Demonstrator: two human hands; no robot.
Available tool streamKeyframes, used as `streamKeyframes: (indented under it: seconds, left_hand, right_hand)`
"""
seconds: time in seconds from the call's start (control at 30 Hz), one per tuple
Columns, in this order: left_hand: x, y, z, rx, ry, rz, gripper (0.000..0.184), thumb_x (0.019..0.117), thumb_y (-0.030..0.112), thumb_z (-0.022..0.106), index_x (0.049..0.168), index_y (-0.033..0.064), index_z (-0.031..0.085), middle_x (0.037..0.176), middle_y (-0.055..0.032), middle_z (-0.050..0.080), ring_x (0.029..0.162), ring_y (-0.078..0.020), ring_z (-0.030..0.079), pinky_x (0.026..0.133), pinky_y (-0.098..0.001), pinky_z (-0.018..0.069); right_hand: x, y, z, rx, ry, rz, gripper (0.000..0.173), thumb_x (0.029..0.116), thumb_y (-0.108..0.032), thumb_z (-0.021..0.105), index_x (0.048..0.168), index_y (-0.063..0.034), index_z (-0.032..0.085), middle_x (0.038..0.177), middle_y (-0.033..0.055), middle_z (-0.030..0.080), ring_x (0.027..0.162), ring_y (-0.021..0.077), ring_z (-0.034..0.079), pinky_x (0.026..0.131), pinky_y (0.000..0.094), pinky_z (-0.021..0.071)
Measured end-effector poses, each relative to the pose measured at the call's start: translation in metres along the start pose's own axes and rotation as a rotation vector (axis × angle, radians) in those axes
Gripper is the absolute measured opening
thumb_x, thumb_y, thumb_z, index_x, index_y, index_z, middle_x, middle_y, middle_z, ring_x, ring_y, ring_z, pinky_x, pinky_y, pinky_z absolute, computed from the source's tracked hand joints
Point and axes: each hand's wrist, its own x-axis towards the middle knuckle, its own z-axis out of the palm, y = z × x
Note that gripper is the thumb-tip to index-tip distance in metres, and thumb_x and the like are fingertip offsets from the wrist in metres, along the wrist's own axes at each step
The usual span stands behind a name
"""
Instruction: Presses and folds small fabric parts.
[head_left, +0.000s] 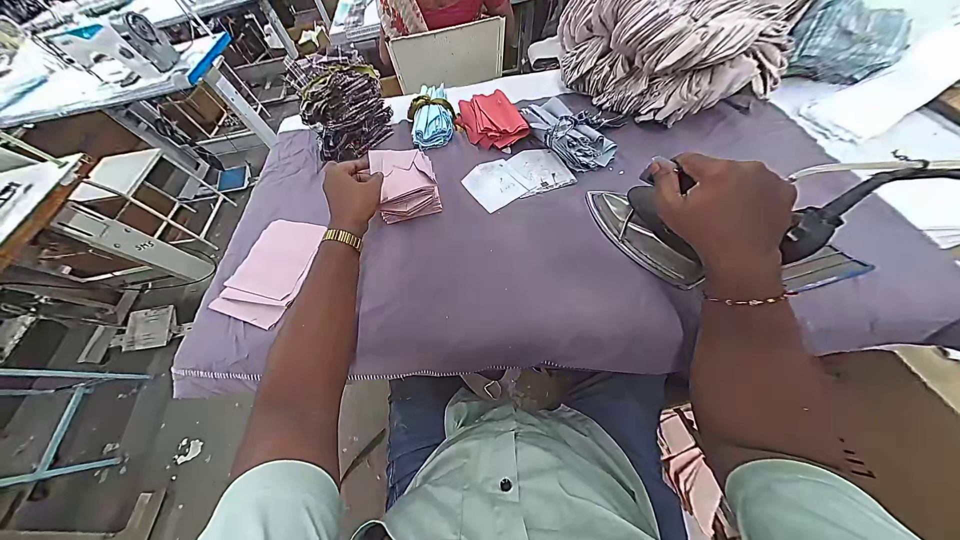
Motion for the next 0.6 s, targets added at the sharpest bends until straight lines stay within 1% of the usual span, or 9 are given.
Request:
streamKeyframes:
  seconds: [0.13, 0.23, 0.3, 0.37, 0.4, 0.47, 0.5, 0.57, 0.6]
  left_hand:
    - [0.003, -0.005, -0.003, 0.038, -0.006, 0.018, 0.036, 0.0871, 0.02, 0.077, 0.121, 0.0071, 0.072, 0.095, -0.0069, 0.077, 0.082, -0.0155, 0.073, 0.081, -0.0416, 0.0617]
    - [0.005, -0.006, -0.004, 0.141, -0.036, 0.021, 0.034, 0.0856, 0.021, 0.078, 0.117, 0.0083, 0.074, 0.096, -0.0079, 0.076, 0.085, -0.0192, 0.073, 0.085, -0.0479, 0.0593]
    - [0.004, -0.008, -0.004, 0.132, -0.005, 0.018, 0.039, 0.0879, 0.029, 0.078, 0.12, 0.0066, 0.073, 0.096, -0.0083, 0.077, 0.087, -0.0195, 0.073, 0.086, -0.0477, 0.0595]
    - [-0.001, -0.01, -0.007, 0.11, 0.044, 0.048, 0.045, 0.0935, 0.04, 0.073, 0.123, 0.0059, 0.071, 0.104, -0.0086, 0.076, 0.092, -0.0176, 0.074, 0.089, -0.0435, 0.0601]
    - [-0.003, -0.01, -0.01, 0.112, 0.076, 0.09, 0.043, 0.0965, 0.041, 0.068, 0.122, 0.0069, 0.072, 0.105, -0.0083, 0.076, 0.091, -0.0158, 0.073, 0.088, -0.0406, 0.0607]
    - [-0.013, -0.008, -0.018, 0.148, 0.123, 0.215, 0.034, 0.1007, 0.037, 0.061, 0.115, 0.0094, 0.075, 0.103, -0.006, 0.076, 0.087, -0.0114, 0.073, 0.084, -0.035, 0.0609]
    - [-0.02, -0.006, -0.022, 0.173, 0.114, 0.296, 0.03, 0.1017, 0.034, 0.06, 0.11, 0.0098, 0.077, 0.104, -0.0056, 0.076, 0.089, -0.0103, 0.072, 0.085, -0.0336, 0.0602]
    - [-0.029, -0.004, -0.029, 0.253, 0.035, 0.443, 0.027, 0.102, 0.031, 0.06, 0.106, 0.0117, 0.078, 0.108, -0.0055, 0.075, 0.095, -0.0117, 0.072, 0.088, -0.0342, 0.0608]
    - [-0.033, -0.005, -0.029, 0.303, -0.013, 0.486, 0.027, 0.1015, 0.03, 0.061, 0.106, 0.0117, 0.079, 0.111, -0.0067, 0.074, 0.098, -0.015, 0.072, 0.09, -0.0379, 0.0599]
  right_hand:
    - [0.001, -0.002, 0.0, -0.002, -0.001, 0.005, 0.065, 0.1043, -0.06, 0.033, 0.097, -0.0049, 0.066, 0.083, 0.0306, 0.067, 0.08, 0.0565, 0.066, 0.056, 0.0716, 0.0425]
    - [0.001, 0.0, 0.002, -0.009, 0.011, 0.005, 0.065, 0.1044, -0.061, 0.033, 0.095, -0.0053, 0.066, 0.083, 0.0297, 0.067, 0.08, 0.0557, 0.066, 0.057, 0.071, 0.0428]
    - [0.001, 0.0, 0.002, -0.008, 0.018, 0.005, 0.066, 0.1043, -0.061, 0.032, 0.095, -0.0053, 0.066, 0.083, 0.0296, 0.067, 0.081, 0.055, 0.067, 0.057, 0.071, 0.0431]
    - [0.001, -0.001, 0.001, -0.002, 0.017, -0.001, 0.068, 0.1047, -0.062, 0.031, 0.095, -0.0052, 0.066, 0.084, 0.0296, 0.067, 0.081, 0.0547, 0.067, 0.057, 0.0708, 0.043]
    - [0.001, -0.001, 0.001, -0.002, 0.015, -0.004, 0.068, 0.1049, -0.062, 0.031, 0.096, -0.005, 0.066, 0.084, 0.0296, 0.067, 0.081, 0.0547, 0.067, 0.057, 0.0708, 0.0429]
    - [0.0, -0.001, 0.001, 0.001, 0.002, 0.0, 0.066, 0.1052, -0.06, 0.032, 0.098, -0.0049, 0.066, 0.085, 0.0304, 0.067, 0.081, 0.0562, 0.066, 0.057, 0.0718, 0.0424]
    - [-0.001, -0.001, 0.001, 0.007, -0.004, 0.001, 0.065, 0.1054, -0.06, 0.032, 0.1, -0.0053, 0.067, 0.086, 0.0305, 0.067, 0.082, 0.0566, 0.066, 0.057, 0.0723, 0.0426]
    - [-0.003, 0.001, 0.003, 0.016, -0.007, -0.004, 0.064, 0.1058, -0.06, 0.032, 0.1, -0.0072, 0.068, 0.086, 0.029, 0.067, 0.082, 0.0553, 0.066, 0.057, 0.0714, 0.0429]
    - [-0.003, 0.0, 0.002, 0.017, -0.01, -0.002, 0.064, 0.1056, -0.06, 0.032, 0.1, -0.0072, 0.067, 0.087, 0.0294, 0.067, 0.083, 0.0559, 0.066, 0.058, 0.072, 0.0429]
